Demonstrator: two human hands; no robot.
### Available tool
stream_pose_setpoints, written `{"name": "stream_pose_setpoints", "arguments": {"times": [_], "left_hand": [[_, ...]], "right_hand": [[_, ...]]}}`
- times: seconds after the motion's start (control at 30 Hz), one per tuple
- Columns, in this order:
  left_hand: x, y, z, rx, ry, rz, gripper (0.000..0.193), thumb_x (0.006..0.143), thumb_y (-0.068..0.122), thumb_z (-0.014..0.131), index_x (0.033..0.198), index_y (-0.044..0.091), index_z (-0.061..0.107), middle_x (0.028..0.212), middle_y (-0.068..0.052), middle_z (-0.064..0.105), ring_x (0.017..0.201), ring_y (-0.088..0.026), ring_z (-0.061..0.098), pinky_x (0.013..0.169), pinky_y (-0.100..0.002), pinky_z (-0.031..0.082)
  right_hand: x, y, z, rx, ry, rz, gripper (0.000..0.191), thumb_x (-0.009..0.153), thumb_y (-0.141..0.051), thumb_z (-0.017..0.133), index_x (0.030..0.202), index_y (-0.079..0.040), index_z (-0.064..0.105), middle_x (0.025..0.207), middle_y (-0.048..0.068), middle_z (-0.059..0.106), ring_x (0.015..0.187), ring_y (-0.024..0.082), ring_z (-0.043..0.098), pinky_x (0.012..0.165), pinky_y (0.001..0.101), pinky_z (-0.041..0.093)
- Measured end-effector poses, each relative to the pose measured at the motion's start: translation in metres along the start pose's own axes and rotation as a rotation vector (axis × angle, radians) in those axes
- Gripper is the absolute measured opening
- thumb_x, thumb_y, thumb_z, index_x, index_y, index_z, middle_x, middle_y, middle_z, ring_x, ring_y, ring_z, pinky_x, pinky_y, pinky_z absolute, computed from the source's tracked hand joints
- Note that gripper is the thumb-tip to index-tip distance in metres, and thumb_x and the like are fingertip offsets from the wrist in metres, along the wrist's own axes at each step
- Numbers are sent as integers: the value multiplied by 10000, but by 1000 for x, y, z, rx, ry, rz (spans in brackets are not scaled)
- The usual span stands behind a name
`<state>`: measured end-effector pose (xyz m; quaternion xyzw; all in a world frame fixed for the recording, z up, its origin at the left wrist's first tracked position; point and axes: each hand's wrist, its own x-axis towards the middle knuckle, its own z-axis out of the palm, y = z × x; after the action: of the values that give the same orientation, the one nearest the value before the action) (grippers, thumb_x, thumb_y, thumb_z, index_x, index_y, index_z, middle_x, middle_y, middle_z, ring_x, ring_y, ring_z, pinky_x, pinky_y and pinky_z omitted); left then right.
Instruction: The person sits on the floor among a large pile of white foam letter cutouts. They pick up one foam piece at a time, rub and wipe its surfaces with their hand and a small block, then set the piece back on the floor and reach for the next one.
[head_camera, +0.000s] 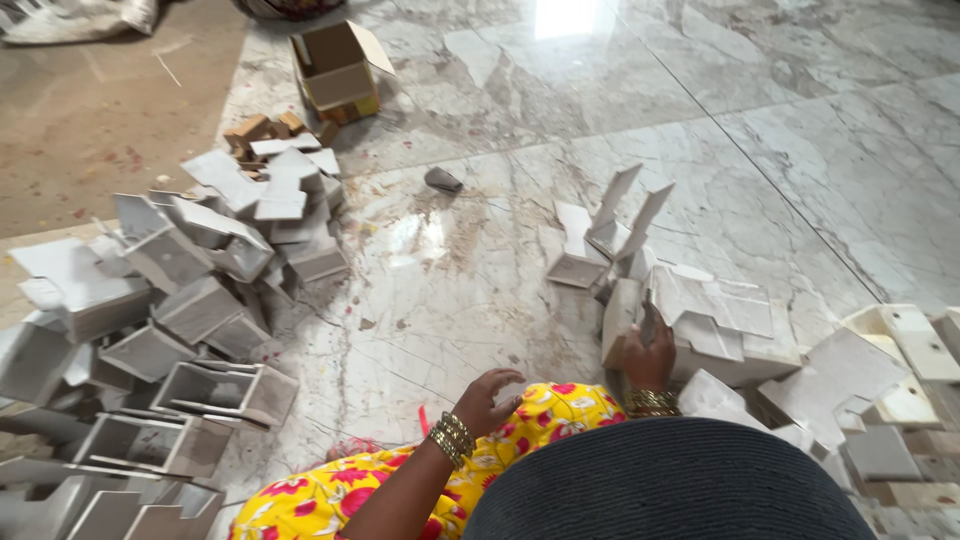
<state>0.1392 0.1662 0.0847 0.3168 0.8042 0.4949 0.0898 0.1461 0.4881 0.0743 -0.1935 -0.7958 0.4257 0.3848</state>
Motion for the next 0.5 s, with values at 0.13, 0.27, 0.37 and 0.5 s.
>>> {"name": "stream_pose_setpoints", "arguments": {"times": [0.13,0.27,0.37,0.5], "left_hand": [[-23,-13,-28,69,27,129,370,904,214,728,1235,59,673,1292,-142,678,1234,-301,637,1052,-393,501],[-37,-37,-51,57,44,-55,636,873,366,792,1399,94,558,1414,-126,607,1261,-285,625,1041,-403,529],[-45,-59,-67,-192,112,-161,1188,761,430,874,1552,52,72,1538,-186,396,1329,-329,516,1061,-447,476],[-65,-78,-92,-275,414,-228,1599,495,535,976,1574,64,-104,1490,-285,346,1328,-399,490,1079,-459,464]], "right_hand": [[-25,-34,11,191,-191,113,334,961,-241,667,1262,-97,662,1004,82,739,861,198,712,739,358,570],[-70,-82,53,563,-519,109,381,967,-257,705,1288,-60,644,889,12,633,730,116,572,605,315,481],[-106,-118,92,647,-712,172,464,946,-189,658,1397,-94,599,942,37,634,776,124,583,667,308,511],[-145,-153,138,854,-895,215,459,950,-42,608,1408,-14,584,1211,80,662,1105,148,629,953,305,518]]}}
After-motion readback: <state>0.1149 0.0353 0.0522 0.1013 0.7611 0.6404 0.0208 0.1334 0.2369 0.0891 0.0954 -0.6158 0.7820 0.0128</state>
